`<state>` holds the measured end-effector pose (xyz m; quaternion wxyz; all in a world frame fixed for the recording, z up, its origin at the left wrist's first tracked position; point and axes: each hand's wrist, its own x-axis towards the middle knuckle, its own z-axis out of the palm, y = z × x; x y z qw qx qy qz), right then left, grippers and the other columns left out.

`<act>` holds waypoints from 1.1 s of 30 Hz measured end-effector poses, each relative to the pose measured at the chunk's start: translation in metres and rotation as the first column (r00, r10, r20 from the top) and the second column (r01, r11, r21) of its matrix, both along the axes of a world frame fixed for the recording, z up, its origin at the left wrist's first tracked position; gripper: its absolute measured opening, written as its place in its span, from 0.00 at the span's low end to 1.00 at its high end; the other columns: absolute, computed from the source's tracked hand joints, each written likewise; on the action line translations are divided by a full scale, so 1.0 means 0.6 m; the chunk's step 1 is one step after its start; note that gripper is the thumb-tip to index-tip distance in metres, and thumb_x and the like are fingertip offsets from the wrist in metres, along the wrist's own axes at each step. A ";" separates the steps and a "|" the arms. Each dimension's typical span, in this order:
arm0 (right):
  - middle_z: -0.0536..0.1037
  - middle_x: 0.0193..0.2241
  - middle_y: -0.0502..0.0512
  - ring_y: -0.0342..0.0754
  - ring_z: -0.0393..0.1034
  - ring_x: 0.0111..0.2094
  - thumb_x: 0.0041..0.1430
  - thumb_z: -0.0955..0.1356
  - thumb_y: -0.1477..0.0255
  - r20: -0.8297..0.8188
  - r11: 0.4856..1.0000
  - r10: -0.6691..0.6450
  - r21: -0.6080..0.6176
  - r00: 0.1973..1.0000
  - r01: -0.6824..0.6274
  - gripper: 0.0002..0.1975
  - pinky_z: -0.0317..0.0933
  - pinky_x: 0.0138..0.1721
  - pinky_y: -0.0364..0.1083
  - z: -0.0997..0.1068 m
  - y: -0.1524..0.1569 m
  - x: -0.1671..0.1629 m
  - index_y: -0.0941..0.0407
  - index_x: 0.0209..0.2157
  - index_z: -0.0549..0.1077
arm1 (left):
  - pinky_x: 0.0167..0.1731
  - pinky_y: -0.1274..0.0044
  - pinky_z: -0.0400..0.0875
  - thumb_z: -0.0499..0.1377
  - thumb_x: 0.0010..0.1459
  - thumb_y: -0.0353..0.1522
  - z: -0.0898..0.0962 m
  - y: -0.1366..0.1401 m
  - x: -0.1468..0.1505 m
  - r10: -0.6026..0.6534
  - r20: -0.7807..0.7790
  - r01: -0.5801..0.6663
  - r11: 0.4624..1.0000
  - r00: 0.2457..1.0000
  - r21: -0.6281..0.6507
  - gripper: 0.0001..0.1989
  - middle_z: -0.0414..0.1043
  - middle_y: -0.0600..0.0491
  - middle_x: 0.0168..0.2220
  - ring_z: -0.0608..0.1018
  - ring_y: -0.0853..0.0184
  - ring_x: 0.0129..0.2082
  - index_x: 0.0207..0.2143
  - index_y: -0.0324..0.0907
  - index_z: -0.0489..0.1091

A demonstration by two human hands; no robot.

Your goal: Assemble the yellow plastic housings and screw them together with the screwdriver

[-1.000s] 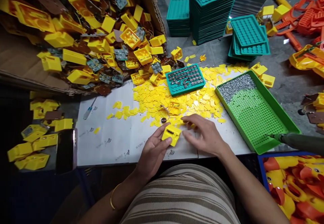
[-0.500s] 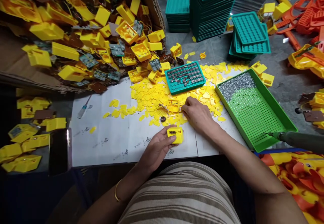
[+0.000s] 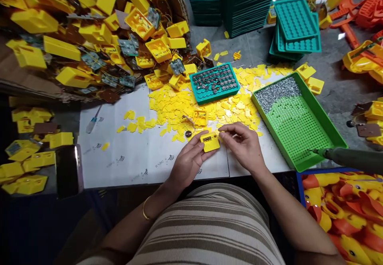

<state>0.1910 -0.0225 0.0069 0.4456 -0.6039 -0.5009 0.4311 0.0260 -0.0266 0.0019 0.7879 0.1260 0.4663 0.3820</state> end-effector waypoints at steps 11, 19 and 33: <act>0.81 0.27 0.52 0.44 0.76 0.26 0.55 0.70 0.70 0.112 0.998 0.050 -0.048 0.992 -0.045 0.05 0.69 0.28 0.41 0.000 -0.016 -0.025 0.57 0.31 0.77 | 0.55 0.68 0.66 0.59 0.56 0.30 -0.002 -0.012 0.013 -0.039 -0.068 0.050 0.985 0.997 0.168 0.18 0.72 0.50 0.51 0.72 0.62 0.54 0.51 0.44 0.66; 0.79 0.30 0.54 0.44 0.72 0.29 0.61 0.65 0.73 0.370 0.973 0.063 0.183 0.927 -0.140 0.07 0.66 0.31 0.42 -0.002 -0.029 -0.040 0.55 0.37 0.76 | 0.49 0.69 0.71 0.65 0.51 0.38 -0.011 -0.012 0.021 -0.022 -0.133 0.040 0.990 0.991 0.135 0.21 0.74 0.48 0.47 0.76 0.61 0.49 0.46 0.42 0.66; 0.72 0.33 0.54 0.43 0.70 0.30 0.62 0.66 0.73 0.394 0.945 -0.081 0.323 0.916 -0.056 0.13 0.67 0.28 0.42 -0.021 -0.075 -0.020 0.50 0.48 0.74 | 0.47 0.67 0.72 0.65 0.51 0.37 -0.004 -0.014 0.032 -0.088 -0.128 0.105 0.986 0.988 0.126 0.18 0.75 0.50 0.43 0.77 0.60 0.46 0.43 0.42 0.70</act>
